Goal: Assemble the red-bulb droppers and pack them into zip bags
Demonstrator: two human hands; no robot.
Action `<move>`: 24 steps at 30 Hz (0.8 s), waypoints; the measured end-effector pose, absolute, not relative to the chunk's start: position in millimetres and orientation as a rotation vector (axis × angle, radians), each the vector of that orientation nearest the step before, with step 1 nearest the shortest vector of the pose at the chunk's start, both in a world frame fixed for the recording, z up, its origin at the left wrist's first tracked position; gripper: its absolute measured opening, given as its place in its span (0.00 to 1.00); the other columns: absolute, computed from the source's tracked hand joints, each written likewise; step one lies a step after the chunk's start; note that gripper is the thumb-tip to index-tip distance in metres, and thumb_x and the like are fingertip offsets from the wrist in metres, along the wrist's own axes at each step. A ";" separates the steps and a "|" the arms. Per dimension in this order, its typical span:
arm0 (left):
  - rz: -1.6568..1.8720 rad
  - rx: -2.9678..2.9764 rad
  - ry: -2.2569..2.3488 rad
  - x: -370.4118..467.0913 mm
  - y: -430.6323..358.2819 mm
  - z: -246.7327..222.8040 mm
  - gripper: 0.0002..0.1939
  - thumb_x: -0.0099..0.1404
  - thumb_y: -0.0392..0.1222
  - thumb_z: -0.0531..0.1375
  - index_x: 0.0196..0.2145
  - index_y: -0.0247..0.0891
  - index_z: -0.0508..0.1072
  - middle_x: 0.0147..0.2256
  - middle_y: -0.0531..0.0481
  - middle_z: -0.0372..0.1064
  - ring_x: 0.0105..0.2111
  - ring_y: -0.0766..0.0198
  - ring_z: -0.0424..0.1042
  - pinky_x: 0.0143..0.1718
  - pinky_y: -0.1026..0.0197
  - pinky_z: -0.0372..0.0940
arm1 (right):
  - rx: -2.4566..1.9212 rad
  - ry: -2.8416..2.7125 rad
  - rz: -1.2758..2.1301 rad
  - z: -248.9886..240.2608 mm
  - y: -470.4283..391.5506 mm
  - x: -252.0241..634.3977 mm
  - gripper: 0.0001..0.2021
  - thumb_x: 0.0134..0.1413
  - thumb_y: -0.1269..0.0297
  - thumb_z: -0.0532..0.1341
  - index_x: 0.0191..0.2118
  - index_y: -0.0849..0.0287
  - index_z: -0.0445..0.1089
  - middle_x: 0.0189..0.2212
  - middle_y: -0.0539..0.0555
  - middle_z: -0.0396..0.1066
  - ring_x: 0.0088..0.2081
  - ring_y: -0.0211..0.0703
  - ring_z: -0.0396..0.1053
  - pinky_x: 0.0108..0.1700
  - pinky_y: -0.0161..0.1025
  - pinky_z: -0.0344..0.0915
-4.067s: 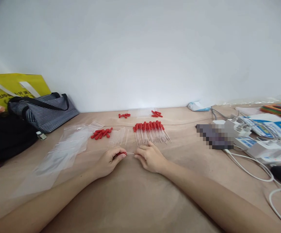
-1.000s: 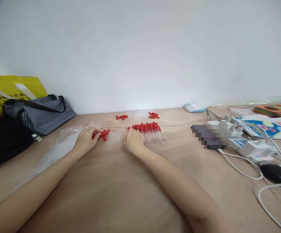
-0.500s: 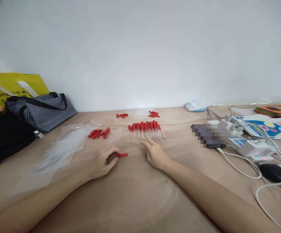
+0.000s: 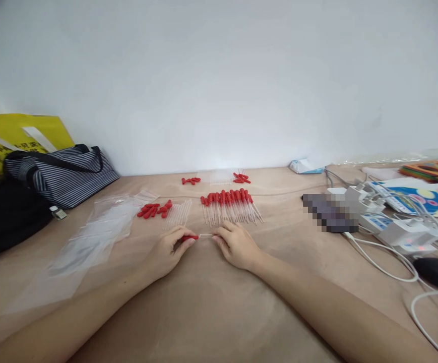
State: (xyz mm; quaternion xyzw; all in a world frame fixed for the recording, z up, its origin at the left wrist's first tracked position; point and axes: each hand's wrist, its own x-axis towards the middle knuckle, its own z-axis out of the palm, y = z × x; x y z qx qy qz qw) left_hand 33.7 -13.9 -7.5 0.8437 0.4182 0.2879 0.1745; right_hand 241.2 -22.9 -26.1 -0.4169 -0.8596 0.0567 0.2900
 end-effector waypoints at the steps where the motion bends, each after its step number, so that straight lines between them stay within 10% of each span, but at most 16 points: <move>1: 0.818 2.376 1.188 33.2 -14.0 -7.4 0.08 0.62 0.40 0.49 0.33 0.39 0.67 0.31 0.51 0.67 0.32 0.64 0.66 0.35 0.62 0.60 | -1.109 -2.292 0.154 -25.6 -23.6 238.9 0.10 0.57 0.67 0.48 0.39 0.61 0.65 0.33 0.55 0.66 0.35 0.40 0.63 0.37 0.38 0.58; 24: 0.781 2.394 1.097 32.5 -12.8 -8.4 0.09 0.62 0.39 0.50 0.36 0.37 0.69 0.29 0.51 0.69 0.29 0.66 0.68 0.32 0.65 0.61 | -0.957 -2.285 0.068 -27.6 -30.2 231.9 0.07 0.54 0.67 0.51 0.34 0.61 0.65 0.25 0.51 0.64 0.27 0.36 0.59 0.32 0.35 0.51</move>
